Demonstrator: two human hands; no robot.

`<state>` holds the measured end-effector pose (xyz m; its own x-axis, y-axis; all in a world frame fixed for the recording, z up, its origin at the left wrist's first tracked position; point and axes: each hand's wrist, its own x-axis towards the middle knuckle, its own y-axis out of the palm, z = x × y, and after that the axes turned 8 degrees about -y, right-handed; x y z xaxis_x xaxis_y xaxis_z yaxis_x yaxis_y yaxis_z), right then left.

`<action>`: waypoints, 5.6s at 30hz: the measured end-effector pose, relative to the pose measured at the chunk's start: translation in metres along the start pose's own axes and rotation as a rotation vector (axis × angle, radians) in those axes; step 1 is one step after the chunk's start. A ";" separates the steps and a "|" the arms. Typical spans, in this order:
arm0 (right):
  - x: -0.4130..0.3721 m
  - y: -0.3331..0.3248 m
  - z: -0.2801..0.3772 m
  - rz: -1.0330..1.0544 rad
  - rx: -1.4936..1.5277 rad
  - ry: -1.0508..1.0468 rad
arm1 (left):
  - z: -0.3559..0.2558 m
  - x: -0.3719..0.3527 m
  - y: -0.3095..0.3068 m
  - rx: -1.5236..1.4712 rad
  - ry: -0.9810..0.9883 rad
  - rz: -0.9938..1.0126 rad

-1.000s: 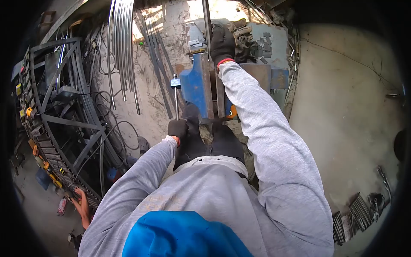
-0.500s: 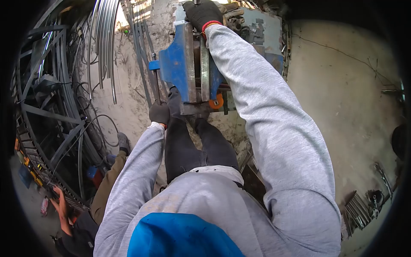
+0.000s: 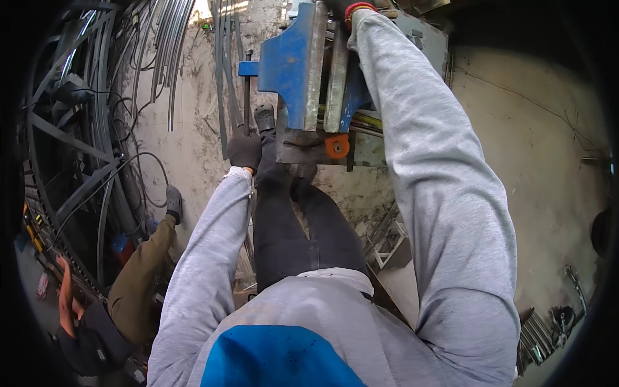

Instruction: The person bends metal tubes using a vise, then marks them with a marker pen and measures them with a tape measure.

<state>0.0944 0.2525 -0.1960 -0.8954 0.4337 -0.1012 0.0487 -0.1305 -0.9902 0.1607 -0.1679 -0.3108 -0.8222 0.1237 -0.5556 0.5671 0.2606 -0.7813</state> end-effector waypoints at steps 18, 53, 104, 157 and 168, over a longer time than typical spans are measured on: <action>-0.015 -0.027 0.027 -0.162 0.596 0.573 | 0.010 0.072 0.043 -0.221 0.142 0.291; -0.390 0.162 -0.046 0.260 -0.072 0.640 | -0.230 -0.049 -0.074 -0.337 0.636 -0.248; -0.267 0.268 0.295 -0.016 2.451 1.665 | -0.330 0.195 -0.190 -0.978 0.283 0.560; -0.195 -0.019 0.136 -0.202 0.171 0.375 | -0.393 0.156 -0.282 -1.111 0.431 0.456; -0.194 -0.014 0.141 -0.237 0.102 0.420 | -0.250 0.008 -0.297 -1.297 0.872 0.496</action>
<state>0.2049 0.0448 -0.1486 -0.6201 0.7809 0.0749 -0.1967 -0.0624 -0.9785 -0.0268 -0.0055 -0.0123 -0.6147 0.7887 0.0062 0.7207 0.5584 0.4109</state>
